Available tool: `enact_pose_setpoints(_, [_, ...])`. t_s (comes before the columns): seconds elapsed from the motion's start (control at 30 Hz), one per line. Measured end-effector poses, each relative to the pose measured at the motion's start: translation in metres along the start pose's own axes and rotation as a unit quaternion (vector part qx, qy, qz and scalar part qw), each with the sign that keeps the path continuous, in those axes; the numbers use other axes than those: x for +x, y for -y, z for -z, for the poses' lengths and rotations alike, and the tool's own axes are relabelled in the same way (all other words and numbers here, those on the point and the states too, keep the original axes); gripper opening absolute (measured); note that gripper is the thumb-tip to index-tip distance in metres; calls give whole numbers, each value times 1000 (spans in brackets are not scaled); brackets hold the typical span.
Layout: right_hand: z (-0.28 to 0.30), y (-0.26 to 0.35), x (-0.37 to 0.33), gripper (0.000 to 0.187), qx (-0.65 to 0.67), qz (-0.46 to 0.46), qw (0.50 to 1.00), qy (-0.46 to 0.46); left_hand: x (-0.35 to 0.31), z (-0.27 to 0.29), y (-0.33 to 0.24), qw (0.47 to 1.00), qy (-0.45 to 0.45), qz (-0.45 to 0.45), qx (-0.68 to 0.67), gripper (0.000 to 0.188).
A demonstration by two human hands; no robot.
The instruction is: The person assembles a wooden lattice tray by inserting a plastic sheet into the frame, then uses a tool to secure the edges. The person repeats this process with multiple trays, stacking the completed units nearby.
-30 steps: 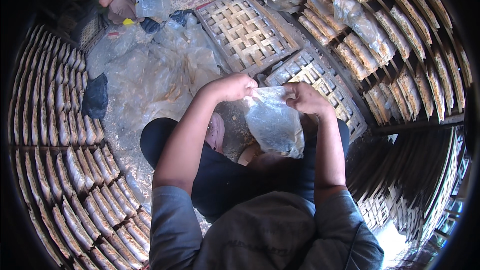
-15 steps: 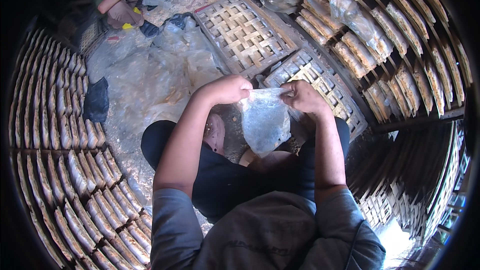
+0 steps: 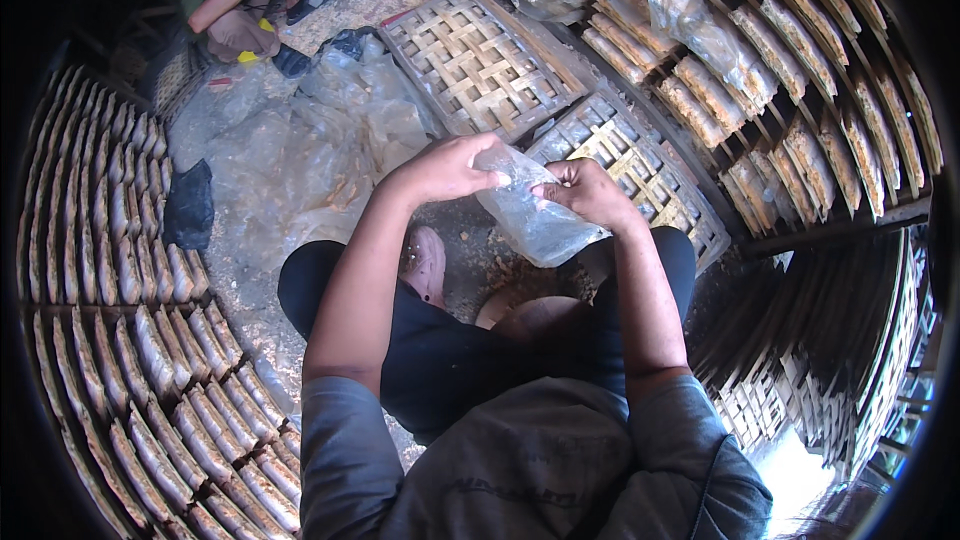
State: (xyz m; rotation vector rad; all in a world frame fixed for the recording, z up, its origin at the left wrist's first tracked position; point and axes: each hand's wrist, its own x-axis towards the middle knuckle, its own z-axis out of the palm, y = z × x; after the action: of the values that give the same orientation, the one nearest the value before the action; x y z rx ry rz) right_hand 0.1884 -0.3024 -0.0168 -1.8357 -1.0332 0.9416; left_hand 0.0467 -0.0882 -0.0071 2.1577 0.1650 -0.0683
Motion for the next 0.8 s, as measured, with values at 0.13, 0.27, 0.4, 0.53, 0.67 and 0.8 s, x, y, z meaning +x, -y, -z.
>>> enact_pose_setpoints(0.13, [-5, -13, 2, 23, -34, 19, 999, 20, 6, -12, -5, 1000, -10, -10, 14, 21])
enact_pose_setpoints(0.27, [11, -28, -15, 27, -36, -49, 997, 47, 2, 9, -7, 998, -44, 32, 29, 25])
enact_pose_setpoints(0.4, [30, -46, -38, 27, -94, -37, 987, 127, -6, 16, 2, 996, -70, 34, 42, 31])
enact_pose_setpoints(0.53, [32, -52, -40, 57, -112, 58, 987, 104, -5, 10, -2, 998, -61, 31, 0, 30])
enact_pose_setpoints(0.67, [-3, -18, -13, 41, -23, -13, 1000, 17, -5, 8, 0, 999, -30, 2, -39, 25])
enact_pose_setpoints(0.8, [-12, -15, -11, 28, -67, -6, 998, 8, -9, 11, -5, 999, -15, 6, -29, 21])
